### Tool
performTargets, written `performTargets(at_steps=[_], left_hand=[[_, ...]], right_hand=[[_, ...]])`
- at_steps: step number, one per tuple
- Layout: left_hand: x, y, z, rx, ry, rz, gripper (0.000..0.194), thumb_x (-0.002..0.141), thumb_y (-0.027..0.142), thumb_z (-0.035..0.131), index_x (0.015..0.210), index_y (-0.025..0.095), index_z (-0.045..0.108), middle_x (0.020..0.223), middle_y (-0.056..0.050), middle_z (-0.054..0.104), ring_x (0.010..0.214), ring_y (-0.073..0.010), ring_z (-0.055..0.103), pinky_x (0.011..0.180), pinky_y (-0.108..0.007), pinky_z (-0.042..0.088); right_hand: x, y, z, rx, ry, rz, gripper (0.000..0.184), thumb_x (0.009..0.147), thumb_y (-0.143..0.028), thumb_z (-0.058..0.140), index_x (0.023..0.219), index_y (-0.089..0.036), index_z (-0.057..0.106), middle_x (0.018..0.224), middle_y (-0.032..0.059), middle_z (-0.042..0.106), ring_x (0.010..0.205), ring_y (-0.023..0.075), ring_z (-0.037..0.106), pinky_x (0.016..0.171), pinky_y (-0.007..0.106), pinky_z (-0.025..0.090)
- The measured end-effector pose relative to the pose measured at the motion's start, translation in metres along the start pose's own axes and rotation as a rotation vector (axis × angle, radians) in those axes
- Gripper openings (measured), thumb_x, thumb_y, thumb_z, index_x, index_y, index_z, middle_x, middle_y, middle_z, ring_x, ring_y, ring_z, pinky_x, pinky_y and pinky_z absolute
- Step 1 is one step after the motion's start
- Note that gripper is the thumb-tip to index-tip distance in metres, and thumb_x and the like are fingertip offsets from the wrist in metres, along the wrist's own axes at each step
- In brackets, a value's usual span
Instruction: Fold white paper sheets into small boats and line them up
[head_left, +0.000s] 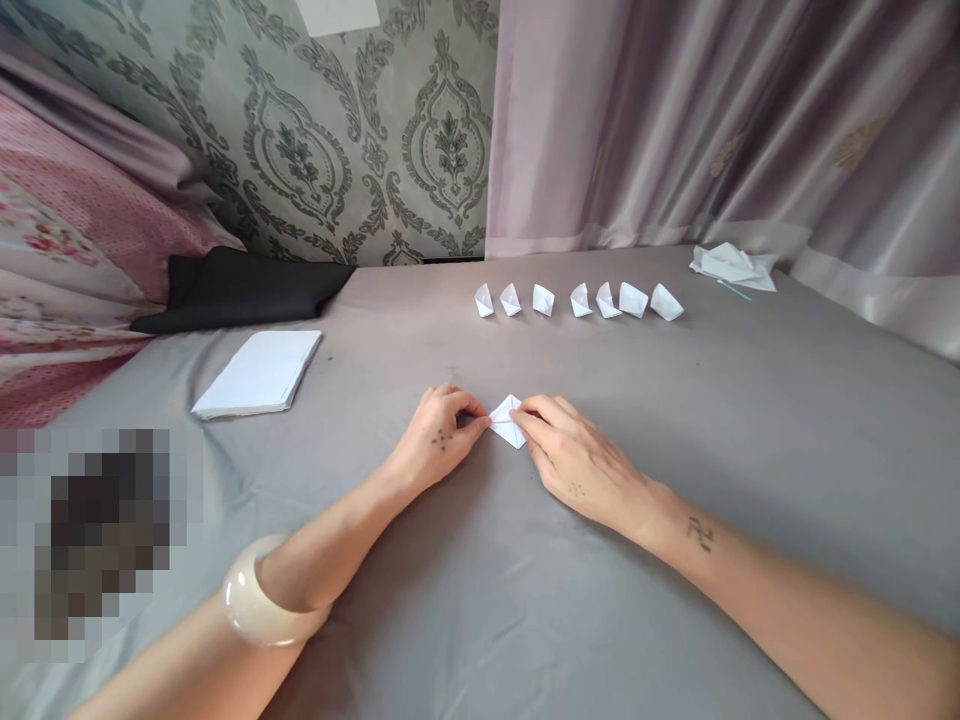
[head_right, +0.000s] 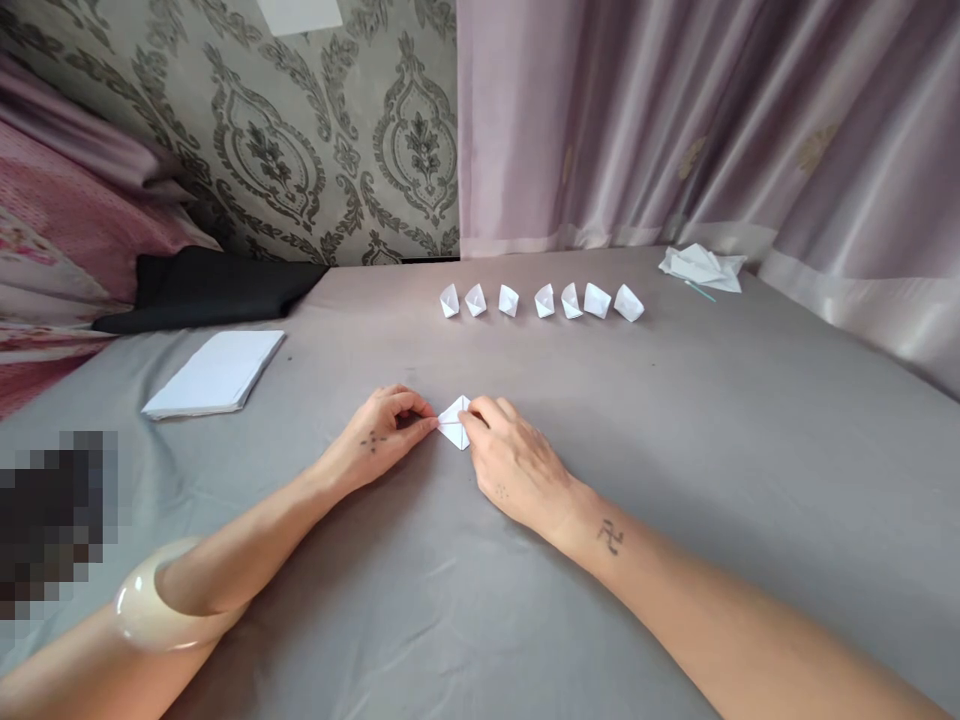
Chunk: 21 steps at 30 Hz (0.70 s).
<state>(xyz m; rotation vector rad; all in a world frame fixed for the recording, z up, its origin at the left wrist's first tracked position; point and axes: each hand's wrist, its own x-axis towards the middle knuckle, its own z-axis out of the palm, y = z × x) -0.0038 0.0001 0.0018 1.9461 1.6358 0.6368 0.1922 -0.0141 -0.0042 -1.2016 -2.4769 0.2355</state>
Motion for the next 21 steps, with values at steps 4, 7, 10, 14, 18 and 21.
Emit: performTargets(at_steps=[4,7,10,14,18,21], left_hand=[[0.000,0.002,0.001,0.030,0.014,0.009,0.017,0.083,0.028,0.052,0.080,0.022,0.068,0.092,-0.005,0.062,0.094,-0.0215,0.052,0.083,-0.034,0.043],[0.000,0.005,0.002,0.045,0.029,-0.011,0.017,0.082,0.027,0.052,0.078,0.021,0.067,0.090,-0.005,0.062,0.093,-0.0216,0.052,0.083,-0.034,0.043],[0.001,0.008,0.002,0.041,0.027,-0.055,0.018,0.080,0.028,0.052,0.075,0.020,0.067,0.087,-0.005,0.062,0.093,-0.0217,0.052,0.082,-0.034,0.043],[0.005,0.011,0.003,0.019,0.011,-0.128,0.018,0.076,0.030,0.053,0.070,0.019,0.066,0.081,-0.004,0.062,0.091,-0.0220,0.053,0.077,-0.032,0.045],[0.009,0.013,0.005,0.021,0.014,-0.206,0.014,0.073,0.026,0.053,0.065,0.019,0.061,0.082,-0.004,0.062,0.094,-0.0228,0.053,0.076,-0.031,0.045],[0.012,0.015,0.005,0.043,0.007,-0.259,0.011,0.072,0.025,0.054,0.063,0.019,0.058,0.083,-0.005,0.061,0.096,-0.0232,0.052,0.074,-0.030,0.045]], right_hand=[[0.000,0.000,0.000,-0.015,-0.008,-0.002,0.034,0.090,-0.005,0.035,0.111,-0.017,0.058,0.103,0.0092,0.058,0.090,0.0203,0.052,0.077,0.034,0.049],[0.000,0.000,0.000,-0.014,-0.004,-0.006,0.035,0.090,-0.005,0.035,0.114,-0.017,0.057,0.104,0.0094,0.058,0.091,0.0208,0.052,0.077,0.035,0.049],[0.000,-0.002,-0.002,-0.015,0.001,-0.012,0.032,0.090,-0.008,0.036,0.114,-0.018,0.056,0.104,0.0098,0.058,0.090,0.0213,0.052,0.074,0.035,0.049],[-0.001,-0.006,-0.004,-0.051,-0.014,0.003,0.029,0.093,-0.015,0.036,0.115,-0.016,0.055,0.103,0.0104,0.058,0.088,0.0222,0.052,0.070,0.035,0.049],[-0.001,-0.008,-0.005,-0.065,-0.037,-0.006,0.030,0.094,-0.019,0.037,0.119,-0.016,0.054,0.105,0.0113,0.058,0.090,0.0232,0.052,0.069,0.036,0.048],[0.000,-0.009,-0.006,-0.094,-0.061,-0.008,0.030,0.093,-0.020,0.038,0.118,-0.015,0.054,0.105,0.0114,0.057,0.090,0.0239,0.051,0.067,0.036,0.047]])
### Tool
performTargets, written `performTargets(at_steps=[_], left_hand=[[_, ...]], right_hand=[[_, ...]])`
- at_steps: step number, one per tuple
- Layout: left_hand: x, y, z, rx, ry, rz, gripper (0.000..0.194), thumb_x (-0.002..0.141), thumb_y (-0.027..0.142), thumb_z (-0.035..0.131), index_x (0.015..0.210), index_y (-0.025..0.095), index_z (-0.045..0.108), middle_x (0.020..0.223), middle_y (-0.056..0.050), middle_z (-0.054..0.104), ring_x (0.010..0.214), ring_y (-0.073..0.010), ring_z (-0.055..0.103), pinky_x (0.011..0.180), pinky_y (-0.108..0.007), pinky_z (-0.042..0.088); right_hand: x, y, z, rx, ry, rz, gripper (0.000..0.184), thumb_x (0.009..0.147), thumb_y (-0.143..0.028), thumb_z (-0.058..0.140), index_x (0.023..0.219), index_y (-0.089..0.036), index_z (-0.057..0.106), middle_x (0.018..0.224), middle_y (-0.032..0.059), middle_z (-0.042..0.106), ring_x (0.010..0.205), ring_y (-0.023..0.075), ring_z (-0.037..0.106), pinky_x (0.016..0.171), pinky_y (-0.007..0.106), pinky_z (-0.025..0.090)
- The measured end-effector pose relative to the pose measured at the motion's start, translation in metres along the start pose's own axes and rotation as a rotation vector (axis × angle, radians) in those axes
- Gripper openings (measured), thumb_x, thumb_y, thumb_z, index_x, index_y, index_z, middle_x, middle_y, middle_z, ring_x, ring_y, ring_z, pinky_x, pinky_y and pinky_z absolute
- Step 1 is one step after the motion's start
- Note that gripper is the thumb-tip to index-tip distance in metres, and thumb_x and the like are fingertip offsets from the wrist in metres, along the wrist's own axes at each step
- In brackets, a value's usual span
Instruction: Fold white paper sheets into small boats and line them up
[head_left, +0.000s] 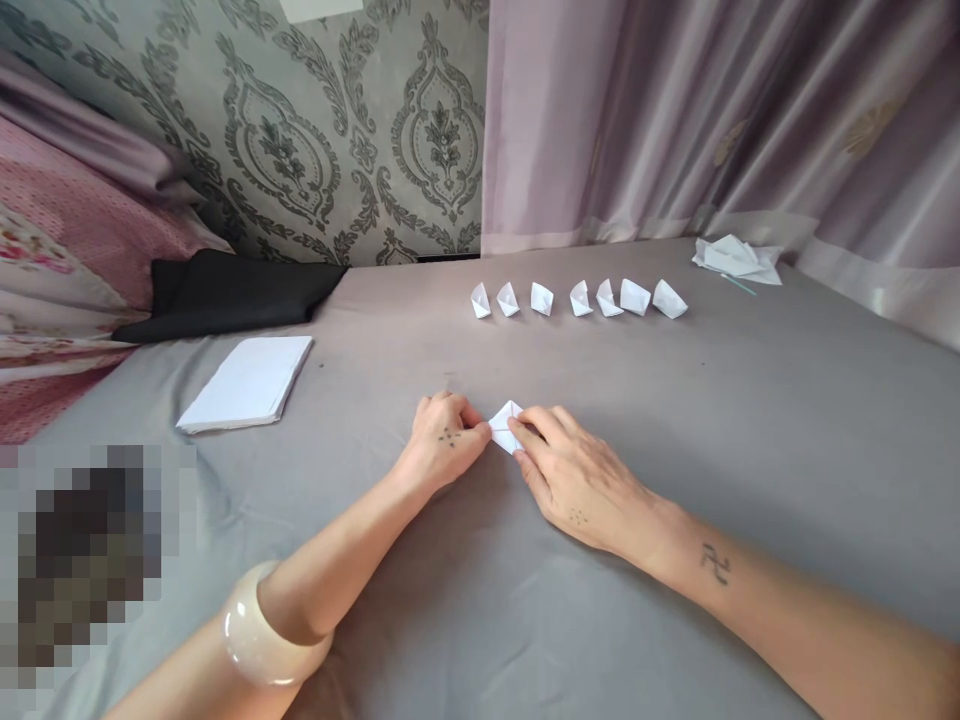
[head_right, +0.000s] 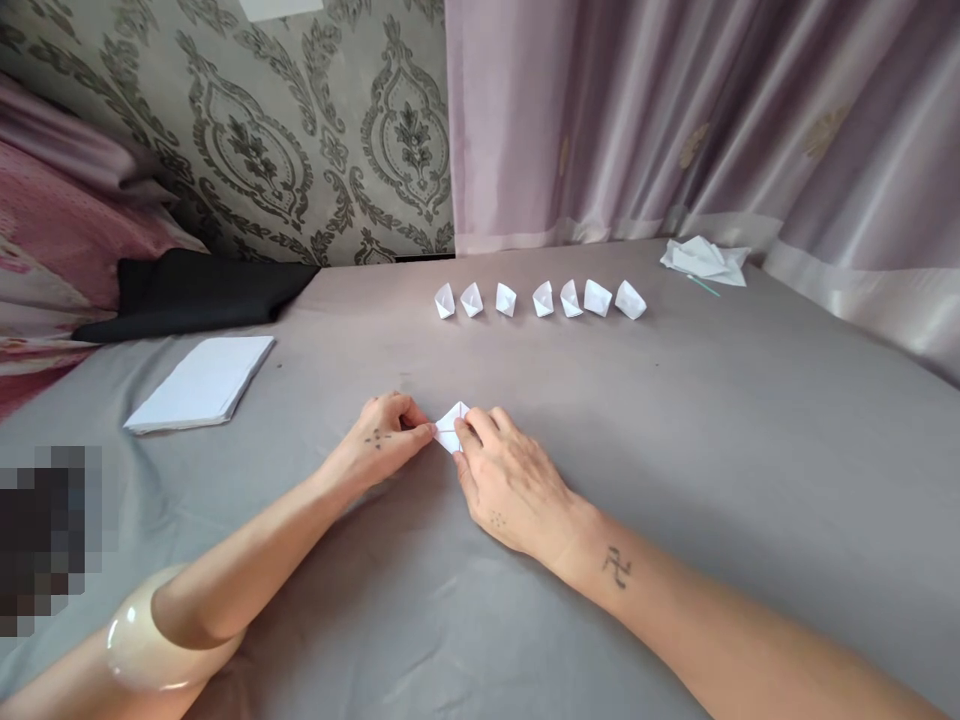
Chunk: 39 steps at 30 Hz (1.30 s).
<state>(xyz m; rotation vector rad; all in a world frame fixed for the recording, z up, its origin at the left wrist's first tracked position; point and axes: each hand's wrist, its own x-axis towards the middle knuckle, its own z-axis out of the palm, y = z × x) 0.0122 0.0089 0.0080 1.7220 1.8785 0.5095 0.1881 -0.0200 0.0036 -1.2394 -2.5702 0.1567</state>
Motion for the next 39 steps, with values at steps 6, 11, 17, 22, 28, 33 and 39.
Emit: performTargets(at_steps=[6,11,17,22,28,33,39], left_hand=[[0.000,0.000,-0.002,-0.082,-0.022,-0.041,0.015,0.072,0.024,0.059,0.085,0.020,0.063,0.090,-0.005,0.059,0.089,-0.0211,0.052,0.067,-0.028,0.045],[-0.001,-0.003,0.001,-0.061,0.007,0.039,0.015,0.076,0.029,0.059,0.085,0.023,0.070,0.091,-0.005,0.059,0.096,-0.0216,0.051,0.083,-0.033,0.044],[0.004,-0.007,0.007,-0.036,0.063,0.070,0.015,0.075,0.033,0.063,0.076,0.020,0.071,0.085,-0.004,0.060,0.085,-0.0181,0.053,0.078,-0.030,0.044],[0.009,-0.011,0.007,-0.103,-0.010,0.106,0.019,0.076,0.034,0.061,0.073,0.018,0.070,0.063,0.001,0.057,0.062,-0.0129,0.050,0.061,-0.025,0.041],[0.005,-0.007,0.006,0.026,0.033,0.117,0.020,0.080,0.031,0.056,0.074,0.018,0.071,0.076,-0.003,0.060,0.079,-0.0179,0.053,0.075,-0.030,0.043],[0.002,-0.009,0.008,0.075,0.035,0.162,0.021,0.084,0.031,0.053,0.080,0.019,0.070,0.087,-0.007,0.059,0.091,-0.0217,0.051,0.085,-0.035,0.042],[0.001,-0.015,0.007,0.009,0.006,0.250,0.018,0.084,0.031,0.054,0.080,0.020,0.069,0.086,-0.005,0.058,0.090,-0.0215,0.050,0.087,-0.037,0.040]], right_hand=[[0.004,0.002,-0.003,-0.029,-0.013,-0.001,0.026,0.093,-0.018,0.037,0.107,-0.015,0.059,0.098,0.0092,0.057,0.087,0.0214,0.051,0.065,0.034,0.044],[0.005,0.001,-0.002,-0.080,0.025,-0.030,0.026,0.094,-0.020,0.037,0.106,-0.014,0.059,0.096,0.0094,0.057,0.084,0.0214,0.049,0.065,0.034,0.042],[0.005,-0.004,-0.002,-0.187,0.012,-0.067,0.030,0.095,-0.029,0.036,0.105,-0.013,0.060,0.095,0.0112,0.057,0.083,0.0230,0.049,0.062,0.035,0.041],[0.003,-0.006,-0.005,-0.181,0.014,-0.075,0.037,0.096,-0.033,0.034,0.119,-0.014,0.056,0.100,0.0114,0.057,0.085,0.0226,0.049,0.064,0.035,0.041],[0.016,0.006,-0.003,-0.023,0.026,-0.011,0.039,0.099,-0.033,0.033,0.084,-0.019,0.067,0.090,0.0061,0.057,0.084,0.0179,0.050,0.070,0.031,0.040],[0.027,0.024,0.008,0.181,0.077,0.113,0.025,0.095,-0.033,0.045,0.095,-0.019,0.066,0.092,0.0043,0.057,0.083,0.0154,0.054,0.069,0.028,0.042],[0.024,0.031,0.011,0.275,0.013,0.059,0.028,0.094,-0.028,0.042,0.114,-0.022,0.060,0.114,0.0086,0.052,0.100,0.0196,0.054,0.079,0.031,0.044]])
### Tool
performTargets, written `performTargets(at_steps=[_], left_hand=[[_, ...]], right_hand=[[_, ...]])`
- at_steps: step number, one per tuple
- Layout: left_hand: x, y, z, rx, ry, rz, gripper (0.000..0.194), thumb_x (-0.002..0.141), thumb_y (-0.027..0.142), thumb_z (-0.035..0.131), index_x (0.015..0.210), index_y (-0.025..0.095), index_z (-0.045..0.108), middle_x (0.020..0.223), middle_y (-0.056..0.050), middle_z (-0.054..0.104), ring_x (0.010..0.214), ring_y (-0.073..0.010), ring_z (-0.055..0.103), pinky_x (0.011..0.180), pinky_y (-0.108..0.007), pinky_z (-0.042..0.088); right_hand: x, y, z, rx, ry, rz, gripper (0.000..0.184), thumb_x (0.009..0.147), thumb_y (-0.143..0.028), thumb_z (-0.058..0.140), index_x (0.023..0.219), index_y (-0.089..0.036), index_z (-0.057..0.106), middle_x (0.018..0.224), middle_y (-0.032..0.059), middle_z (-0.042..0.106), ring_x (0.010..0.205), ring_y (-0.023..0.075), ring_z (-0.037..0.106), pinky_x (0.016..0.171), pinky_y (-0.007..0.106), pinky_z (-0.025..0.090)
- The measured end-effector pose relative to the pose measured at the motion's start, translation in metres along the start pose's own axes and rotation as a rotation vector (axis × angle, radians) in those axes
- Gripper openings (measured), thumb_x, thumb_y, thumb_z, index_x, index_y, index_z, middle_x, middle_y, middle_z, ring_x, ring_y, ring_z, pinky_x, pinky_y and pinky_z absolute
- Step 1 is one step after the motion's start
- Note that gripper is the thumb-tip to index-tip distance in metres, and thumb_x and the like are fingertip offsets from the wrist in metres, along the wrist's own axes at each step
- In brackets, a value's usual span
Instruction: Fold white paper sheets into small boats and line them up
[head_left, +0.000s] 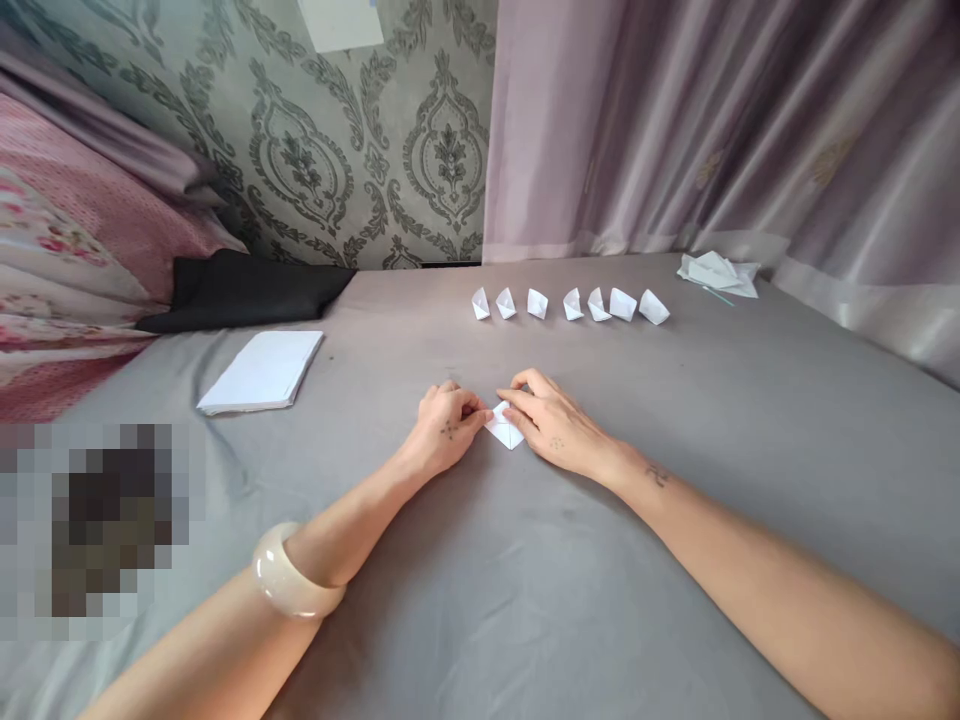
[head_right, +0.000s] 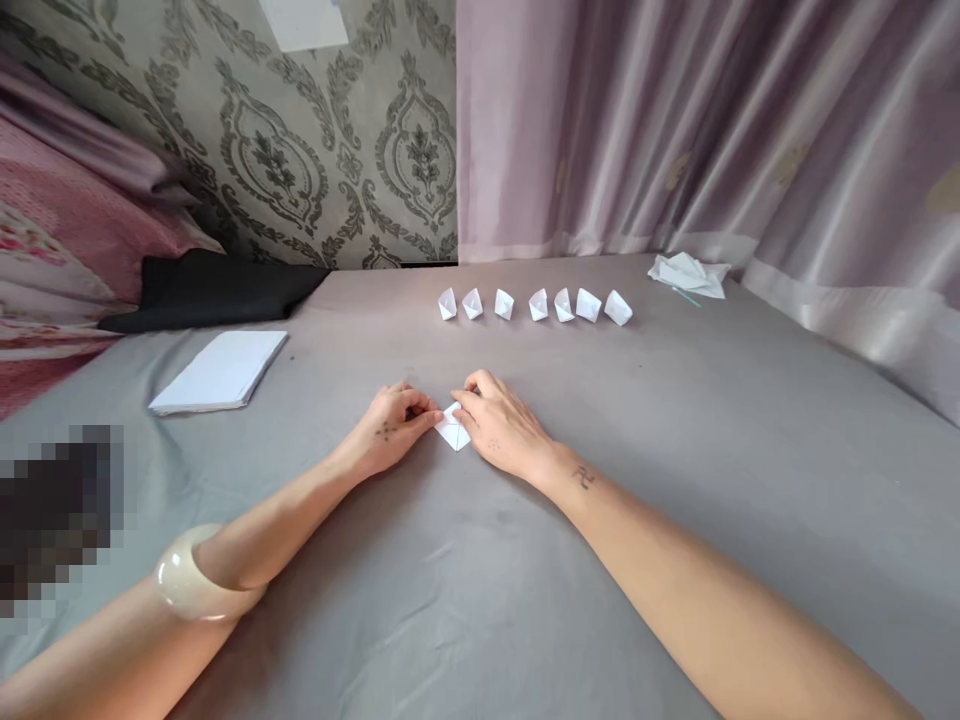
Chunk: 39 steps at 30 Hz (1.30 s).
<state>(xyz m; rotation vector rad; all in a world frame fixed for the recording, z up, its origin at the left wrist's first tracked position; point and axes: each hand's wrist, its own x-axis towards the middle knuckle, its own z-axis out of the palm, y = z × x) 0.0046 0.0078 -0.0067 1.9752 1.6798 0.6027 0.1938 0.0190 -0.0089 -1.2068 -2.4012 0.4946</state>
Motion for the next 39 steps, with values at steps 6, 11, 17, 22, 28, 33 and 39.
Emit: performTargets(at_steps=[6,11,17,22,28,33,39], left_hand=[[-0.002,0.001,0.000,-0.247,0.065,0.039,0.020,0.077,0.036,0.065,0.091,0.021,0.066,0.093,-0.004,0.060,0.091,-0.0198,0.052,0.083,-0.034,0.042],[-0.006,0.011,-0.001,-0.775,0.062,-0.025,0.045,0.070,0.042,0.074,0.103,0.016,0.060,0.097,-0.007,0.065,0.089,-0.0182,0.059,0.078,-0.030,0.046],[-0.011,0.019,-0.003,-0.991,0.011,-0.001,0.031,0.071,0.036,0.073,0.089,0.012,0.067,0.090,-0.008,0.070,0.086,-0.0186,0.063,0.081,-0.030,0.047],[-0.011,0.013,-0.005,-0.737,0.058,0.067,0.021,0.078,0.033,0.065,0.088,0.015,0.070,0.080,-0.003,0.068,0.073,-0.0144,0.058,0.068,-0.025,0.043],[-0.014,0.010,-0.007,-0.252,0.208,0.328,0.008,0.080,0.021,0.059,0.076,0.017,0.065,0.072,0.000,0.057,0.069,-0.0123,0.051,0.064,-0.024,0.040],[-0.010,0.002,-0.007,0.073,0.394,0.628,0.011,0.087,0.023,0.054,0.082,0.017,0.062,0.078,-0.003,0.064,0.072,-0.0137,0.054,0.068,-0.028,0.041],[-0.004,-0.003,-0.012,0.510,0.420,0.909,0.016,0.092,0.017,0.045,0.089,0.017,0.060,0.084,-0.006,0.066,0.076,-0.0165,0.055,0.066,-0.031,0.036]], right_hand=[[-0.001,-0.001,-0.007,0.303,0.042,0.163,0.013,0.086,-0.033,0.055,0.086,-0.021,0.059,0.082,0.0014,0.058,0.068,0.0132,0.053,0.063,0.029,0.042],[-0.003,-0.012,-0.010,1.004,0.125,0.386,0.025,0.075,-0.039,0.069,0.085,-0.019,0.057,0.081,0.0012,0.065,0.073,0.0136,0.062,0.064,0.027,0.049],[-0.007,-0.021,-0.006,1.269,0.049,0.471,0.026,0.073,-0.035,0.074,0.088,-0.018,0.061,0.094,0.0049,0.069,0.090,0.0167,0.067,0.082,0.032,0.053],[-0.007,-0.017,-0.010,0.861,0.164,0.340,0.034,0.074,-0.037,0.072,0.103,-0.022,0.063,0.102,0.0037,0.066,0.086,0.0148,0.061,0.071,0.029,0.051],[-0.007,-0.009,-0.016,0.539,0.239,0.108,0.013,0.082,-0.033,0.065,0.084,-0.023,0.072,0.084,0.0008,0.065,0.068,0.0115,0.054,0.064,0.026,0.044],[-0.009,-0.006,-0.013,0.291,0.351,-0.084,0.009,0.085,-0.023,0.062,0.084,-0.021,0.071,0.080,0.0013,0.064,0.070,0.0120,0.055,0.064,0.025,0.044],[-0.014,-0.004,-0.010,-0.419,0.437,-0.355,0.022,0.089,-0.011,0.049,0.075,-0.018,0.065,0.074,0.0030,0.063,0.069,0.0147,0.051,0.062,0.028,0.037]])
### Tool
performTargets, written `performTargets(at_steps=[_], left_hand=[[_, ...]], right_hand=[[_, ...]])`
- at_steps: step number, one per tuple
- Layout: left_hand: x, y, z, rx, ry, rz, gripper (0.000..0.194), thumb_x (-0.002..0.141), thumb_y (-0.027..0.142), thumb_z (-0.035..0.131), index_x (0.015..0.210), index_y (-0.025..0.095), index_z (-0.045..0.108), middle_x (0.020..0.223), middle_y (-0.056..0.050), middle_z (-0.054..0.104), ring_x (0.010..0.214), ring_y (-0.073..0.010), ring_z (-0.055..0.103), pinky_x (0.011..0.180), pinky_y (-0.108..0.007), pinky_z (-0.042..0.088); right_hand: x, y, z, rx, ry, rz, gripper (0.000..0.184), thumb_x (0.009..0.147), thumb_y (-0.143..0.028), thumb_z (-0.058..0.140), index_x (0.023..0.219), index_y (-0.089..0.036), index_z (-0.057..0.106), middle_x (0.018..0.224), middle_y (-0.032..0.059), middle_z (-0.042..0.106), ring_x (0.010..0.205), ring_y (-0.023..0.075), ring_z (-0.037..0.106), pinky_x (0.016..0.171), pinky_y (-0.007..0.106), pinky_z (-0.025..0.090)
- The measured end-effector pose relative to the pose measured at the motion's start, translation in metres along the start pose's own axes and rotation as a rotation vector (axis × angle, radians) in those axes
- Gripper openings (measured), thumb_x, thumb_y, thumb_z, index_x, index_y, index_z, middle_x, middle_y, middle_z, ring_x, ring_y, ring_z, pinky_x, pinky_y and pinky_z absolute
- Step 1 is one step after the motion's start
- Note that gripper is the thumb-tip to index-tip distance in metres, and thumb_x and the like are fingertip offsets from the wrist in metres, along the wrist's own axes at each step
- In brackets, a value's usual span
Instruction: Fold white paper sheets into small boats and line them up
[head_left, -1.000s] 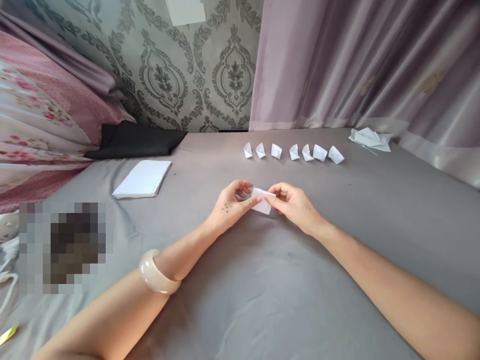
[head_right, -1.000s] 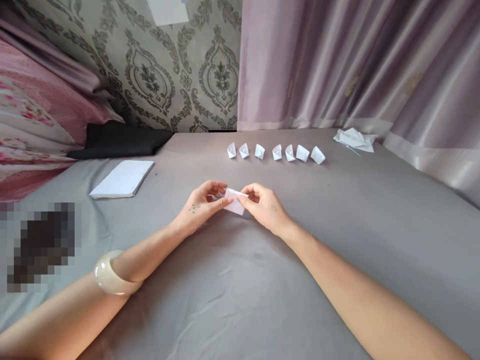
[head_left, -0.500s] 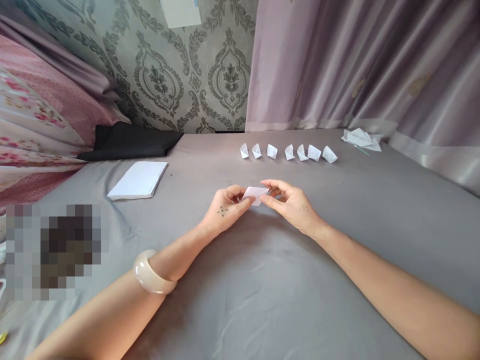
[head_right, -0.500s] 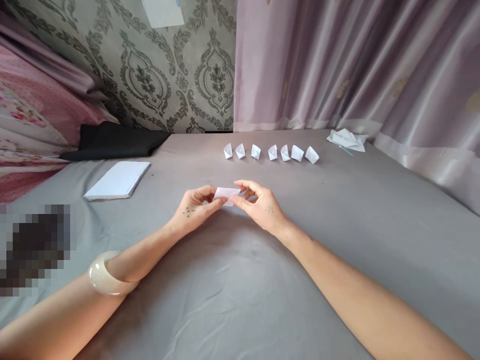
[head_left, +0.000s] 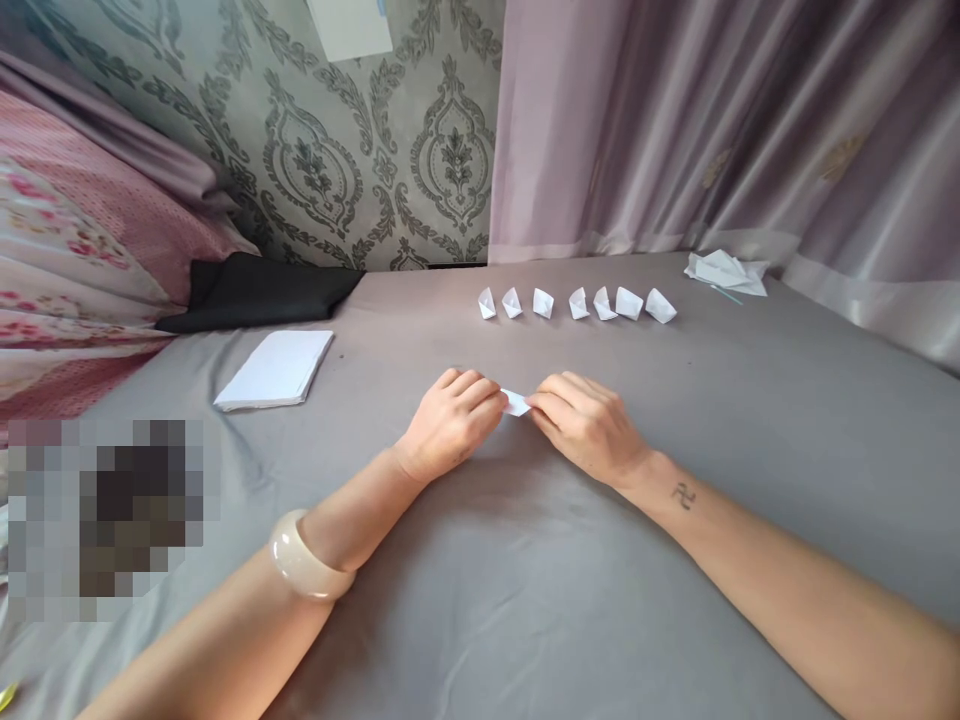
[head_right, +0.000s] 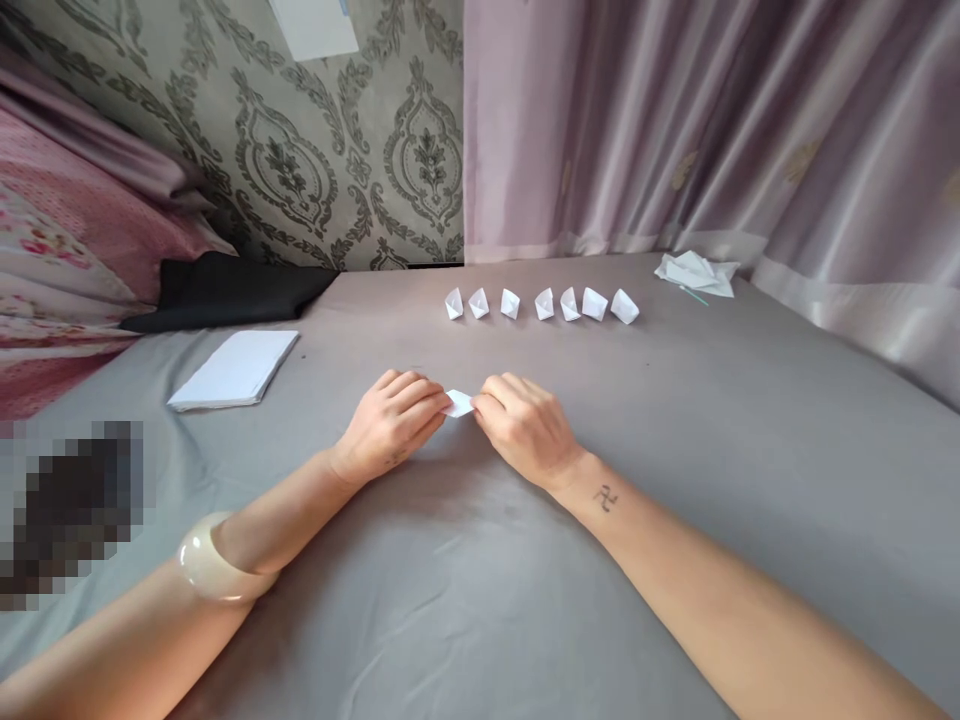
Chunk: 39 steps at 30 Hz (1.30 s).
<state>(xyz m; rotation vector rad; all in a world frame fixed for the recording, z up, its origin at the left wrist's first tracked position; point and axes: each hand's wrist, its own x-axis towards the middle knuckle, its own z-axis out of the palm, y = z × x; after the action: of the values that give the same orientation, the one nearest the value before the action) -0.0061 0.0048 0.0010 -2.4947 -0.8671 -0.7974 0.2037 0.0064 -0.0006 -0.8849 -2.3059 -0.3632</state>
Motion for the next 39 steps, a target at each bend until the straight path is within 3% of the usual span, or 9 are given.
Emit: performTargets(at_steps=[4,8,13,18,23,29,39], left_hand=[[0.001,0.001,0.004,0.089,-0.031,0.069,0.023,0.091,0.010,0.041,0.077,0.016,0.058,0.080,-0.006,0.063,0.075,-0.0170,0.052,0.064,-0.030,0.036],[0.001,0.007,0.005,0.068,-0.237,0.078,0.031,0.093,0.010,0.035,0.073,0.016,0.057,0.077,-0.007,0.060,0.071,-0.0170,0.051,0.065,-0.031,0.037],[-0.004,0.019,-0.004,-0.073,-0.436,-0.129,0.031,0.094,0.012,0.033,0.087,0.015,0.063,0.085,-0.009,0.062,0.079,-0.0197,0.054,0.069,-0.032,0.043],[-0.010,0.018,-0.007,-0.315,-0.397,-0.491,0.022,0.093,0.024,0.044,0.089,0.018,0.065,0.093,-0.008,0.062,0.088,-0.0203,0.057,0.075,-0.031,0.047],[-0.007,0.012,-0.007,-0.513,-0.373,-0.785,0.017,0.086,0.028,0.054,0.080,0.021,0.069,0.092,-0.005,0.063,0.081,-0.0184,0.059,0.073,-0.030,0.047],[-0.003,0.011,-0.009,-0.566,-0.374,-0.887,0.022,0.083,0.032,0.053,0.076,0.020,0.071,0.086,-0.004,0.064,0.072,-0.0165,0.058,0.066,-0.028,0.045],[0.003,0.007,-0.006,-0.575,-0.403,-1.052,0.026,0.074,0.040,0.059,0.070,0.017,0.070,0.083,-0.004,0.062,0.066,-0.0148,0.055,0.053,-0.024,0.040]], right_hand=[[-0.001,0.000,0.002,-0.242,0.017,-0.113,0.031,0.087,-0.007,0.048,0.059,-0.018,0.056,0.061,0.0017,0.053,0.059,0.0146,0.039,0.056,0.030,0.028],[-0.003,-0.004,0.002,-0.248,-0.157,-0.108,0.033,0.087,-0.004,0.042,0.060,-0.018,0.053,0.064,0.0026,0.050,0.061,0.0153,0.038,0.057,0.030,0.026],[-0.008,-0.009,-0.006,-0.039,-0.381,0.044,0.028,0.094,-0.011,0.040,0.077,-0.018,0.062,0.079,0.0049,0.057,0.071,0.0164,0.047,0.057,0.030,0.029],[-0.012,-0.003,-0.008,0.239,-0.384,0.271,0.022,0.094,-0.024,0.047,0.086,-0.021,0.067,0.089,0.0045,0.062,0.079,0.0164,0.055,0.061,0.028,0.036],[-0.008,0.003,-0.003,0.523,-0.370,0.535,0.019,0.089,-0.030,0.053,0.081,-0.025,0.070,0.093,0.0008,0.064,0.076,0.0137,0.058,0.069,0.028,0.042],[-0.002,0.009,0.001,0.613,-0.420,0.692,0.020,0.083,-0.037,0.057,0.075,-0.026,0.071,0.092,0.0002,0.064,0.067,0.0122,0.054,0.063,0.028,0.041],[0.007,0.016,0.007,0.623,-0.479,0.759,0.021,0.076,-0.040,0.062,0.069,-0.023,0.071,0.085,0.0027,0.064,0.069,0.0151,0.056,0.062,0.029,0.042]])
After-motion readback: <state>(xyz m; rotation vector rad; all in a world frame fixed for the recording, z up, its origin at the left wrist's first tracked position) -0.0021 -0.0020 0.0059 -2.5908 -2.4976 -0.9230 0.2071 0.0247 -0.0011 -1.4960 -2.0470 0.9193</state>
